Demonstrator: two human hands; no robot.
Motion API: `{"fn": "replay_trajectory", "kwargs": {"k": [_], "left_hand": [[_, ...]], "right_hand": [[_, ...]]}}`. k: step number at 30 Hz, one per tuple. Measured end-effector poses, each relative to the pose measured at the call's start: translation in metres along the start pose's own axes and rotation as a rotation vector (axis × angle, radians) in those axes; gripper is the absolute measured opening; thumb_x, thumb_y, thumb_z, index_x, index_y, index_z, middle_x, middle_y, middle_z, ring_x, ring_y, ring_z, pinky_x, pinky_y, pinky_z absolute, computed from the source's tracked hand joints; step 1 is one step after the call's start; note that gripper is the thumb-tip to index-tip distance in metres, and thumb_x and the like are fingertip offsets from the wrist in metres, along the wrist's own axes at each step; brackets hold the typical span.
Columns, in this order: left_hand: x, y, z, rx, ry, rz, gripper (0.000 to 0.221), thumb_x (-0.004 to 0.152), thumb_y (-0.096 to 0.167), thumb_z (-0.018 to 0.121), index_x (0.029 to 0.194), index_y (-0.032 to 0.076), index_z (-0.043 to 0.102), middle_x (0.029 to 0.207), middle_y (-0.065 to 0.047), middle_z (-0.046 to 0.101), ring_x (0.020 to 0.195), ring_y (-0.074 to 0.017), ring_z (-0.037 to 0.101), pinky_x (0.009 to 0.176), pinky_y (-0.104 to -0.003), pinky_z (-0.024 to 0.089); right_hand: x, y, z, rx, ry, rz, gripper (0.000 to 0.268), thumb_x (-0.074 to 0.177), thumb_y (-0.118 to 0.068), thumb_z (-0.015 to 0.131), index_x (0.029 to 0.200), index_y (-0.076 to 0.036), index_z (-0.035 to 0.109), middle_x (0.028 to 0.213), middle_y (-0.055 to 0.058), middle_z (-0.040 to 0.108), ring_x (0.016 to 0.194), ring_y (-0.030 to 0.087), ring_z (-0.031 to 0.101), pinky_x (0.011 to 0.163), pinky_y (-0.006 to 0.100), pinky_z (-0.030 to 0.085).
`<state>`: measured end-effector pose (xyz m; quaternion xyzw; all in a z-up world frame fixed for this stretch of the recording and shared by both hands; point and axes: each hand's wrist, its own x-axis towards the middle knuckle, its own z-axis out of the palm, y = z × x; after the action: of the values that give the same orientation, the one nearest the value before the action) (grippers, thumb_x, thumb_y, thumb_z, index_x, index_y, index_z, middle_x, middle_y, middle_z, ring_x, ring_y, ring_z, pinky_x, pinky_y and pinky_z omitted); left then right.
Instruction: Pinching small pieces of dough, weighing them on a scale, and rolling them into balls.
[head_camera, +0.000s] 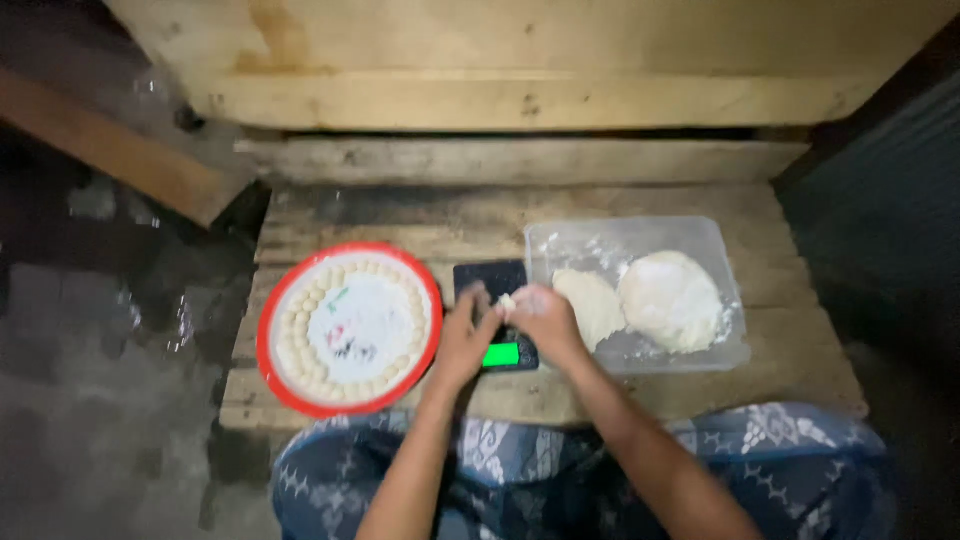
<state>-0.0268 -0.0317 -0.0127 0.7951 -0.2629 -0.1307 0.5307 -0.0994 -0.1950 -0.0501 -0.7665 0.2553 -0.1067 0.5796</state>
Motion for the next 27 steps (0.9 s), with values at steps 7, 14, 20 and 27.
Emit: {"fn": "replay_trajectory", "kwargs": {"k": [7, 14, 20, 27], "left_hand": [[-0.020, -0.032, 0.069, -0.753, -0.281, -0.496, 0.024, 0.090, 0.022, 0.074, 0.112, 0.012, 0.073, 0.092, -0.001, 0.077, 0.078, -0.0104, 0.070, 0.064, -0.024, 0.054], [-0.025, -0.046, 0.083, -0.692, -0.440, -0.507, 0.011, 0.089, 0.023, 0.077, 0.094, 0.013, 0.074, 0.076, -0.003, 0.076, 0.060, -0.0056, 0.065, 0.048, -0.017, 0.028], [-0.025, -0.029, 0.060, -0.590, -0.618, -0.527, 0.012, 0.086, 0.021, 0.080, 0.089, 0.011, 0.074, 0.070, -0.004, 0.072, 0.051, -0.0063, 0.060, 0.049, -0.016, 0.036], [-0.030, -0.035, 0.060, -0.477, -0.748, -0.518, 0.008, 0.087, 0.017, 0.074, 0.095, 0.016, 0.076, 0.077, 0.004, 0.069, 0.053, -0.0049, 0.058, 0.048, -0.016, 0.034]], "right_hand": [[-0.051, 0.016, -0.024, -0.223, 0.140, -0.264, 0.025, 0.087, -0.012, 0.073, 0.112, -0.009, 0.073, 0.091, 0.014, 0.069, 0.086, 0.028, 0.068, 0.069, 0.037, 0.055], [-0.087, -0.001, -0.057, -0.275, -0.058, -0.363, 0.016, 0.087, -0.016, 0.071, 0.102, -0.010, 0.072, 0.090, 0.004, 0.062, 0.080, 0.017, 0.065, 0.075, 0.030, 0.050], [-0.090, 0.000, -0.076, -0.395, -0.279, -0.360, 0.031, 0.087, -0.029, 0.082, 0.114, -0.014, 0.078, 0.097, 0.003, 0.062, 0.085, 0.020, 0.067, 0.073, 0.031, 0.051], [-0.091, 0.015, -0.074, -0.309, -0.248, -0.488, 0.009, 0.082, -0.011, 0.081, 0.087, -0.011, 0.073, 0.085, 0.004, 0.065, 0.080, 0.019, 0.066, 0.070, 0.030, 0.048]]}}
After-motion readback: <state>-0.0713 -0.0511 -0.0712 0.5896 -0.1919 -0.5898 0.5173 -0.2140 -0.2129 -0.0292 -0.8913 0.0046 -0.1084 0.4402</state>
